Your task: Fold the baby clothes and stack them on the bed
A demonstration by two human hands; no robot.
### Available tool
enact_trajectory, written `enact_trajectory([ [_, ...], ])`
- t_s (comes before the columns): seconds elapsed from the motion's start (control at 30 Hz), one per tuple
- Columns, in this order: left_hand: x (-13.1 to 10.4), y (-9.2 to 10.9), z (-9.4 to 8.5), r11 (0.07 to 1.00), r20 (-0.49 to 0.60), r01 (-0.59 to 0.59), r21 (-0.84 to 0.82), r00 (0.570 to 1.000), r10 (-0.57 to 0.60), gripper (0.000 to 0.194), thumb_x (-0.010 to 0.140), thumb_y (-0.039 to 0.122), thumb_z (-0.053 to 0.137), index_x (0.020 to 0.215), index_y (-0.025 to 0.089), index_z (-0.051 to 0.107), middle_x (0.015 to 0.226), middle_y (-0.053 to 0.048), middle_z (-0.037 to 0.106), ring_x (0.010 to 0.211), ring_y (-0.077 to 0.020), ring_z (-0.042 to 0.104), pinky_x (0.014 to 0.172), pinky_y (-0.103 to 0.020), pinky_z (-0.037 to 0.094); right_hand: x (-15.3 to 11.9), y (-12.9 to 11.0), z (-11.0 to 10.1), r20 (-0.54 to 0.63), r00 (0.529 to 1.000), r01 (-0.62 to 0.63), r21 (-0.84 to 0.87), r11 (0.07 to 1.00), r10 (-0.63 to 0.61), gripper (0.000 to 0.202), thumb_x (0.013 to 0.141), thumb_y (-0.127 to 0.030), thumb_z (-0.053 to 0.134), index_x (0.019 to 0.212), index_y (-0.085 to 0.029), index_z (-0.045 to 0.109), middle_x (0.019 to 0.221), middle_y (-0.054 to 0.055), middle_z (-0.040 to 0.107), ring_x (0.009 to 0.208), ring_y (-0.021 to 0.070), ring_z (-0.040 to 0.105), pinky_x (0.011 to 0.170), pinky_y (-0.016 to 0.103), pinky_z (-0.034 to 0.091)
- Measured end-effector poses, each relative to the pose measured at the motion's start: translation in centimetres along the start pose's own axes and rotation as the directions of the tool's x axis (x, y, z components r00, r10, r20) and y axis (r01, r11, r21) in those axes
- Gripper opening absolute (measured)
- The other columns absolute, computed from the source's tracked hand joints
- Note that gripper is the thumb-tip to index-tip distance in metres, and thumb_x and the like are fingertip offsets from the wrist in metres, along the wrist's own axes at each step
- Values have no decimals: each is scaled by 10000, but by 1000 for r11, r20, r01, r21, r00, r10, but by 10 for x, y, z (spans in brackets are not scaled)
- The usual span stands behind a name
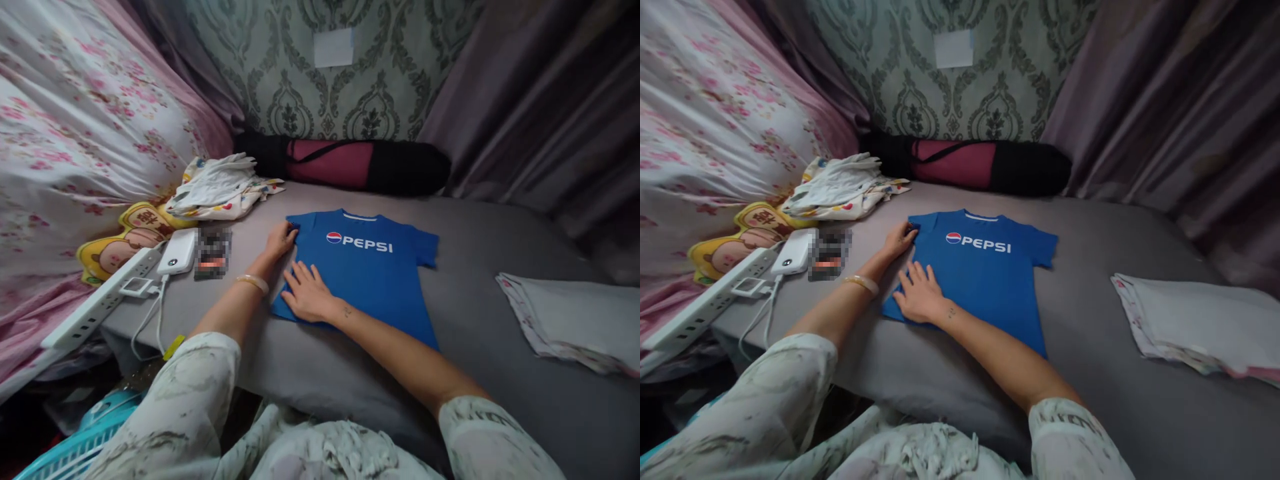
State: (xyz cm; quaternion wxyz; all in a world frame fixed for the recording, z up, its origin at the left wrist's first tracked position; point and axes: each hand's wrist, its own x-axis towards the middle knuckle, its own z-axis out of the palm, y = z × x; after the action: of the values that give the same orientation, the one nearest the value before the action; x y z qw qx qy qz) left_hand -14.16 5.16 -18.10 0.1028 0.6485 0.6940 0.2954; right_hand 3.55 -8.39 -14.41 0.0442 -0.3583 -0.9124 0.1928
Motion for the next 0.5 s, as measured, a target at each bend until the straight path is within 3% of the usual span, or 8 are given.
enact_trajectory([
  [0.07, -1, 4, -5, 997, 6, 68, -22, 998, -68, 297, 890, 304, 556, 1129, 130, 538, 947, -91, 641, 895, -206, 603, 831, -338, 472, -24, -13, -4, 82, 987, 131, 82, 988, -137, 635, 975, -462, 333, 1496, -102, 305, 1583, 177, 174, 1466, 297, 95, 1177, 502, 86],
  [0.13, -4, 11, -11, 993, -84, 114, 10, 990, -113, 425, 893, 350, 557, 1220, 92, 478, 1021, -144, 622, 960, -246, 596, 867, -389, 468, -43, -16, -12, 146, 930, 306, 194, 932, -336, 648, 963, -492, 372, 1511, -158, 280, 1589, 147, 179, 1466, 261, 124, 1180, 456, 138],
  [0.2, -9, 23, -15, 992, -215, 98, 84, 973, -78, 498, 893, 389, 550, 1266, 75, 446, 1140, -209, 576, 1078, -309, 555, 929, -459, 440, -52, -4, -24, 114, 884, 410, 276, 869, -453, 625, 966, -477, 387, 1513, -195, 273, 1585, 112, 219, 1458, 194, 177, 1167, 367, 212],
  [0.23, -12, 31, -15, 991, -250, 56, 119, 968, -25, 500, 896, 396, 541, 1272, 82, 449, 1180, -221, 559, 1120, -327, 533, 954, -478, 426, -52, 9, -30, 59, 894, 412, 282, 867, -444, 600, 972, -444, 383, 1506, -187, 288, 1575, 106, 252, 1450, 168, 200, 1154, 331, 241],
  [0.3, -18, 49, -11, 982, -188, -106, 156, 973, 135, 467, 904, 381, 519, 1273, 100, 463, 1212, -210, 558, 1157, -322, 519, 989, -474, 415, -44, 47, -42, -81, 964, 264, 195, 945, -252, 541, 964, -372, 407, 1462, -164, 376, 1562, 116, 282, 1448, 192, 211, 1159, 368, 232],
  [0.37, -24, 68, 0, 939, 5, -316, 133, 948, 319, 445, 907, 357, 509, 1273, 107, 475, 1241, -189, 565, 1192, -291, 513, 1029, -435, 402, -32, 95, -53, -204, 977, -42, 95, 995, 60, 520, 957, -344, 414, 1444, -161, 408, 1568, 128, 260, 1448, 243, 207, 1164, 446, 202],
  [0.43, -31, 84, 15, 877, 201, -469, 104, 874, 443, 482, 908, 368, 501, 1307, 100, 460, 1336, -187, 518, 1279, -276, 457, 1085, -412, 355, -23, 142, -61, -296, 892, -343, 51, 938, 342, 550, 970, -375, 374, 1459, -122, 380, 1574, 159, 226, 1453, 286, 176, 1166, 494, 158],
  [0.5, -38, 95, 30, 849, 324, -515, 117, 828, 458, 536, 924, 409, 465, 1358, 97, 425, 1426, -193, 444, 1356, -283, 379, 1122, -429, 306, -22, 177, -65, -304, 802, -530, 35, 848, 514, 588, 981, -428, 313, 1479, -116, 343, 1581, 166, 198, 1454, 311, 161, 1160, 523, 144],
])
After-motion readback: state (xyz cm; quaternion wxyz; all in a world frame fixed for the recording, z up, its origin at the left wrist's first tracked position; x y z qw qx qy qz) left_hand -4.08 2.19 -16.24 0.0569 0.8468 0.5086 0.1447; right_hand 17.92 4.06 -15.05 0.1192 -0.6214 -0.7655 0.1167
